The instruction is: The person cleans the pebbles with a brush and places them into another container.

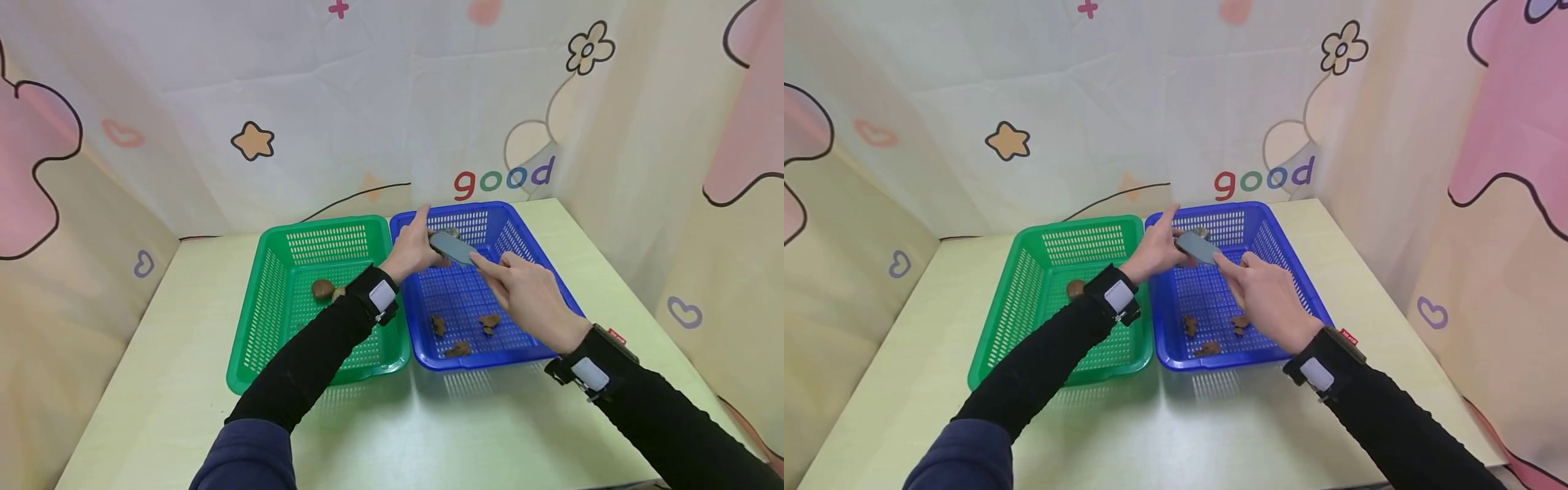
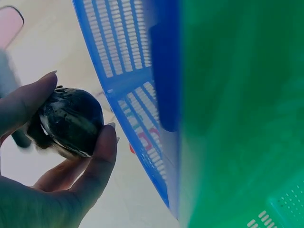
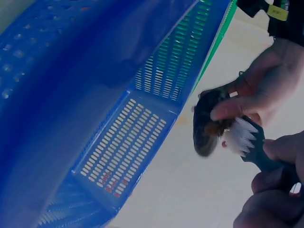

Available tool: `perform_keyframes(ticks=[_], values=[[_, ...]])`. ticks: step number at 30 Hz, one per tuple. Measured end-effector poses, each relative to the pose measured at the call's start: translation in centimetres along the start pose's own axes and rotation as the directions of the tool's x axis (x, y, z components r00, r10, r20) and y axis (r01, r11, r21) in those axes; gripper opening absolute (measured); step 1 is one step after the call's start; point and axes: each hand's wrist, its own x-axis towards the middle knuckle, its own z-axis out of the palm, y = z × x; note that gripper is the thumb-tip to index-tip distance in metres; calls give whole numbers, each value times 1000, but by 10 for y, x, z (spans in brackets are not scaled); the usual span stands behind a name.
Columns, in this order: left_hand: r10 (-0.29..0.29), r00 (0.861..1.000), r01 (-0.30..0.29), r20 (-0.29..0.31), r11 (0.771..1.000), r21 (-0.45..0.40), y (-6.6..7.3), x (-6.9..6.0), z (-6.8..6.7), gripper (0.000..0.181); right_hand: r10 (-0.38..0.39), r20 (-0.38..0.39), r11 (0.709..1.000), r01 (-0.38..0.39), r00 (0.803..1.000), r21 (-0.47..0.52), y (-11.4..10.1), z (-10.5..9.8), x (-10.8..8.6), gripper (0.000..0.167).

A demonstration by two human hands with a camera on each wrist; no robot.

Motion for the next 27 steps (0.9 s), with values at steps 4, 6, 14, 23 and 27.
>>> perform_keyframes(ticks=[4, 6, 14, 23, 27], values=[[-20, 1000, 20, 14, 1000, 3, -1, -1, -3, 108, 14, -38, 999, -16, 999, -47, 3, -2, -2, 37], [-22, 999, 22, 29, 1000, 5, 0, -1, -2, 107, 39, -32, 998, -41, 999, -56, 4, 0, 1, 38], [-26, 999, 26, 38, 1000, -4, -3, 1, -2, 108, 14, 5, 1000, -14, 1000, 23, 0, 0, -1, 37], [-34, 998, 31, 58, 999, 42, 1, 0, -1, 110, 68, 10, 998, -68, 998, -9, 5, 3, 5, 38], [-33, 998, 30, 48, 998, 62, -1, 0, 3, 112, 42, 35, 998, -43, 999, 47, 4, 5, 1, 36]])
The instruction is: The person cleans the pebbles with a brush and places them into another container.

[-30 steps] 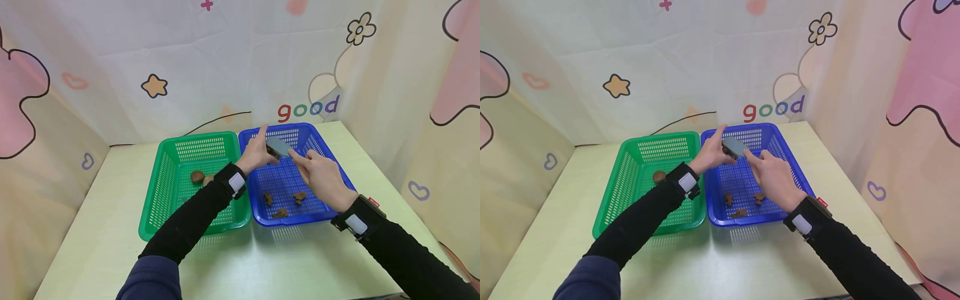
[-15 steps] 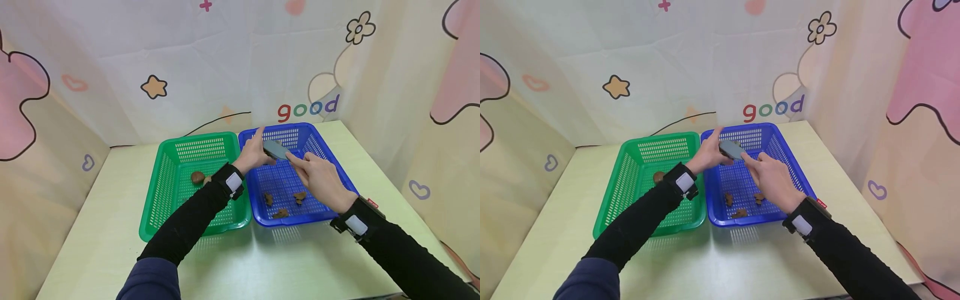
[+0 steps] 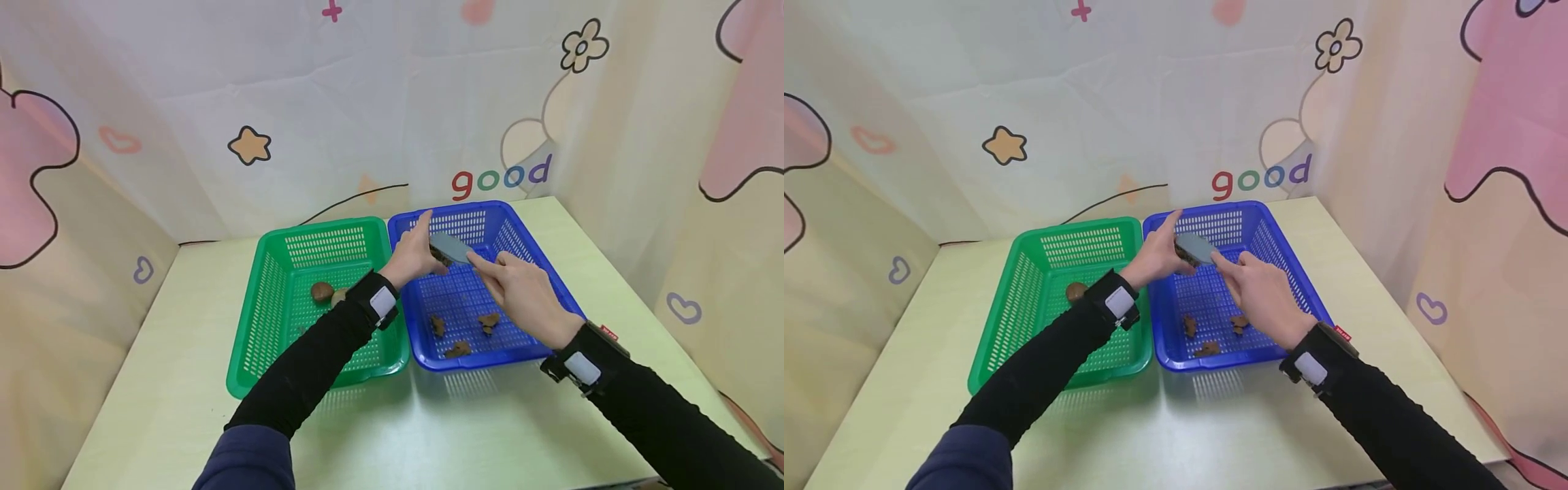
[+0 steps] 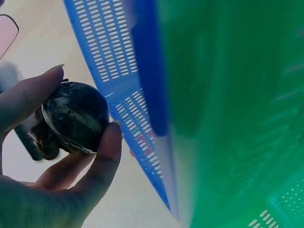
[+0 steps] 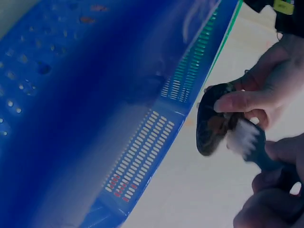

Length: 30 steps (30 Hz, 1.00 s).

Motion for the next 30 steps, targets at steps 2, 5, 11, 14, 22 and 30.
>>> perform_keyframes(ticks=[2, 5, 11, 14, 22, 30], values=[[-13, 1000, 13, -9, 1000, -1, -2, 0, 1, 112, -8, -9, 1000, 8, 1000, -14, 2, -3, -3, 35], [-23, 1000, 23, -7, 1000, 2, -4, 0, -1, 113, 9, -20, 998, -11, 1000, -58, 5, -8, -3, 34], [-2, 1000, 3, -10, 1000, 11, -2, -1, 1, 113, 16, 4, 1000, -16, 1000, -14, -1, -1, 6, 35], [4, 1000, -4, -6, 1000, 6, -3, 0, 2, 113, -6, -1, 1000, 6, 1000, 20, -4, -1, 1, 34], [-43, 999, 45, 13, 989, -139, -10, -2, -9, 105, 31, -64, 999, -31, 997, 7, 3, -2, -6, 34], [-81, 993, 111, 91, 909, -401, -15, -5, -17, 98, 49, -105, 998, -44, 993, 42, -1, 0, -10, 34]])
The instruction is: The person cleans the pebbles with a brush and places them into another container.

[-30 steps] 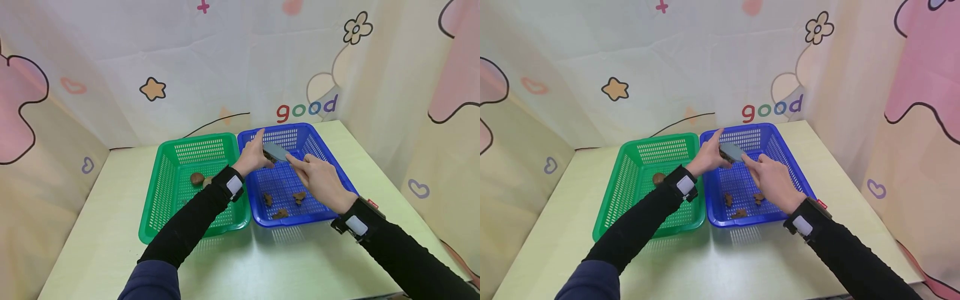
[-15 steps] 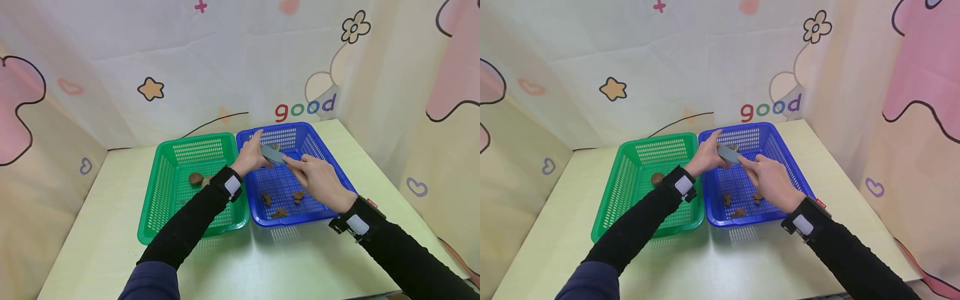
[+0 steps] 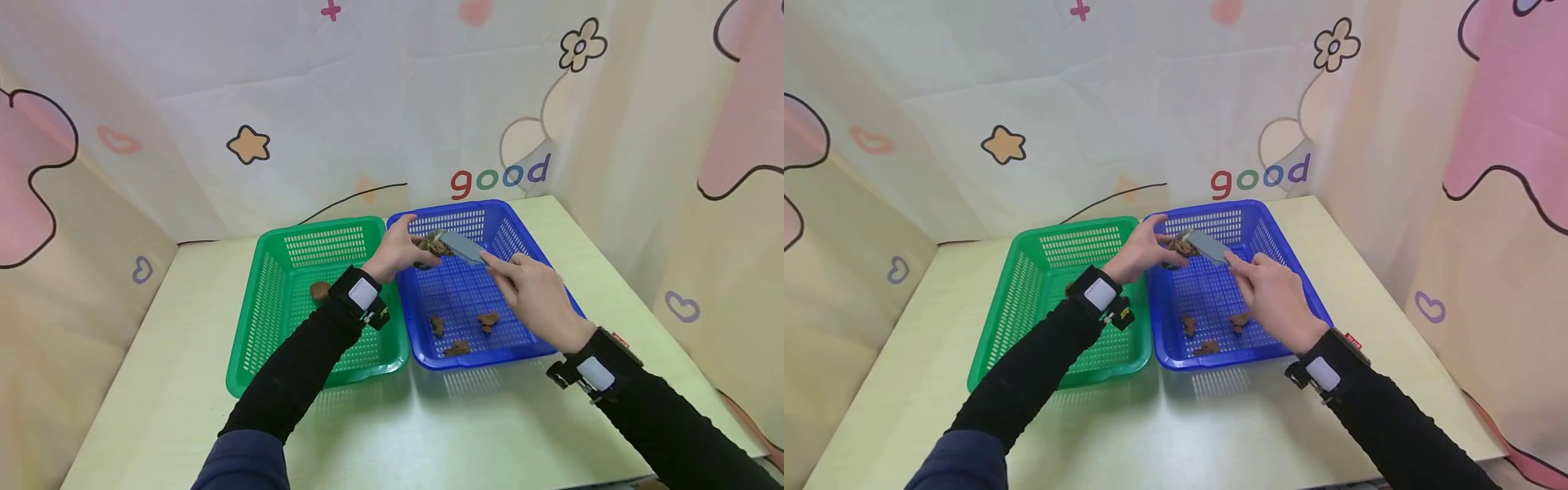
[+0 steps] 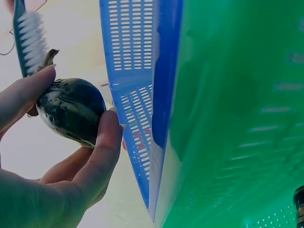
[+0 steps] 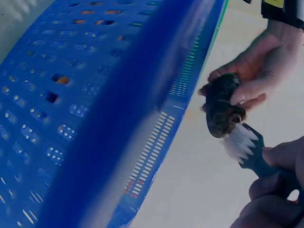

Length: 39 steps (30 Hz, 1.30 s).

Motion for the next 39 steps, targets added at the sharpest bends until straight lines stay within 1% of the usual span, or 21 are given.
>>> perform_keyframes(ticks=[2, 4, 7, 9, 12, 15, 18, 21, 24, 27, 33, 36, 39], values=[[-19, 1000, 20, 21, 998, -54, 0, 1, 1, 96, 9, -9, 1000, -8, 1000, 7, 0, 0, -1, 35], [-45, 998, 49, 37, 994, -103, -1, 2, -1, 93, 0, -4, 1000, 0, 1000, 24, 0, 2, -2, 36], [-84, 995, 95, 62, 977, -194, -2, 4, -3, 91, -11, -22, 999, 12, 1000, 40, 1, 4, -5, 37], [-102, 992, 116, 70, 966, -230, -3, 5, -5, 90, -8, -39, 1000, 10, 999, 29, 3, 4, -7, 37], [-112, 991, 127, 77, 966, -227, -2, 6, -7, 89, 13, -51, 1000, -12, 999, 29, 4, 4, -5, 35], [-111, 991, 125, 77, 969, -214, -1, 6, -7, 89, 30, -36, 998, -28, 999, 54, 4, 5, -3, 35], [-110, 991, 124, 73, 961, -245, 0, 6, -7, 89, 22, -28, 997, -20, 999, 76, 2, 5, -5, 35], [-113, 991, 127, 71, 959, -254, 1, 6, -7, 91, 15, -37, 997, -12, 999, 72, 3, 3, -7, 35], [-112, 991, 126, 75, 968, -216, 2, 4, -6, 92, 31, -46, 998, -28, 998, 58, 3, 3, -4, 35], [-109, 991, 123, 78, 971, -204, 4, 4, -5, 92, 49, -47, 997, -46, 998, 65, 1, 5, -1, 35], [-123, 991, 130, 48, 973, -190, 2, 4, -4, 93, 9, -28, 997, -7, 1000, 82, -3, 7, -7, 36], [-122, 991, 130, 53, 977, -172, 0, 2, -3, 92, -4, -34, 998, 6, 999, 61, 0, 6, -9, 36], [-103, 992, 111, 67, 984, -141, -1, -1, -1, 91, 9, -45, 999, -7, 999, 47, 2, 5, -6, 35]])
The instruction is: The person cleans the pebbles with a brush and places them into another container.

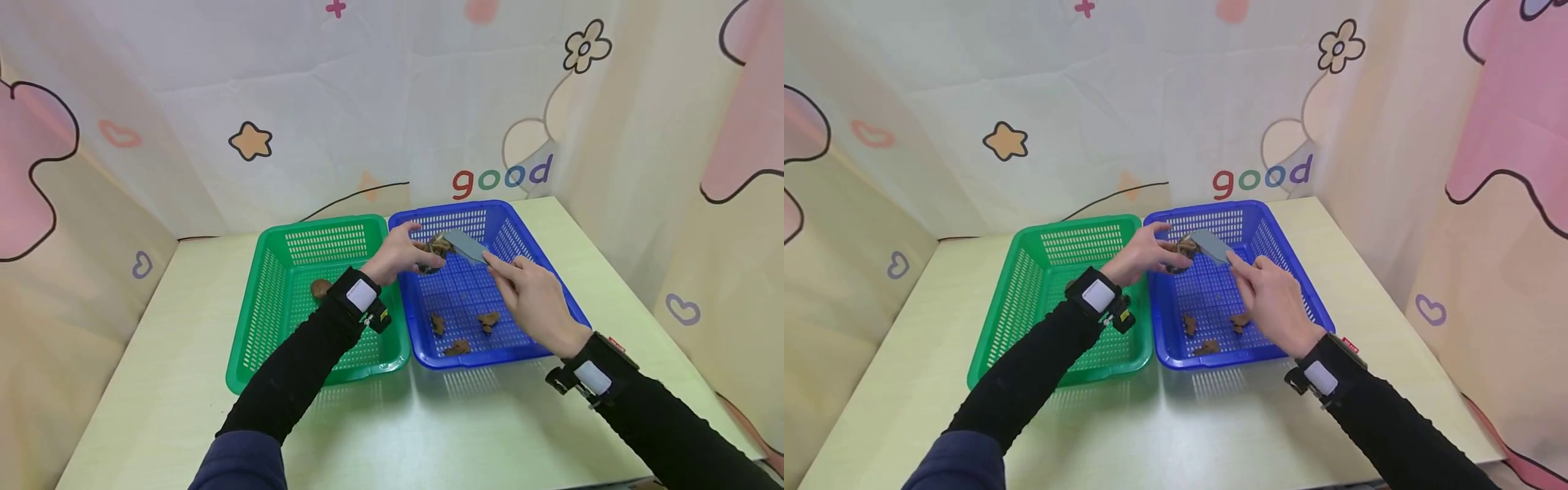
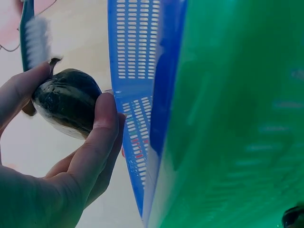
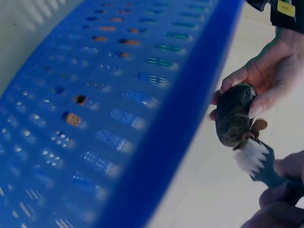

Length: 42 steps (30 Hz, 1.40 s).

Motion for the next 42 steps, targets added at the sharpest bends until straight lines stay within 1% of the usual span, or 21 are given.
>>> perform_keyframes(ticks=[4, 8, 11, 14, 18, 21, 23, 25, 27, 31, 33, 38, 40, 42], values=[[34, 999, -33, -6, 997, 67, 1, -3, 3, 91, 1, -5, 1000, -1, 1000, 12, -4, 2, 2, 36], [64, 998, -60, -30, 991, 121, 1, -6, 4, 91, -25, 0, 999, 25, 1000, 23, -7, 0, -2, 38], [87, 994, -74, -66, 981, 180, 0, -8, 3, 91, -24, -1, 1000, 24, 1000, 18, -5, -3, -5, 37], [121, 987, -94, -104, 967, 235, 0, -11, 2, 90, -6, -16, 1000, 6, 1000, 2, 1, -7, -6, 35], [199, 970, -146, -136, 935, 324, 3, -13, 2, 90, 21, -31, 1000, -21, 999, -16, 6, -13, -5, 35], [259, 953, -179, -157, 899, 399, 6, -14, 3, 90, 33, -28, 999, -34, 999, -17, 8, -16, -3, 35], [290, 942, -189, -171, 876, 444, 8, -14, 4, 90, 38, -26, 999, -38, 999, -16, 9, -18, -3, 35], [313, 932, -195, -183, 858, 476, 9, -14, 5, 89, 41, -25, 999, -41, 999, -18, 9, -19, -2, 35], [330, 925, -202, -190, 848, 491, 10, -14, 6, 90, 43, -25, 999, -43, 999, -21, 10, -19, -2, 35], [352, 914, -213, -203, 840, 499, 12, -15, 7, 90, 44, -22, 999, -45, 999, -25, 11, -19, -1, 34], [363, 907, -213, -213, 832, 512, 12, -15, 8, 89, 48, -20, 998, -48, 999, -27, 11, -18, -2, 34], [402, 884, -212, -237, 798, 564, 8, -12, 9, 84, 58, -9, 998, -58, 998, -27, 12, -18, -2, 35], [412, 878, -212, -244, 791, 574, 5, -11, 9, 81, 62, -1, 998, -62, 998, -26, 12, -17, -2, 35], [416, 874, -208, -250, 787, 580, 3, -10, 8, 80, 66, 6, 998, -66, 998, -24, 12, -17, -2, 35]])
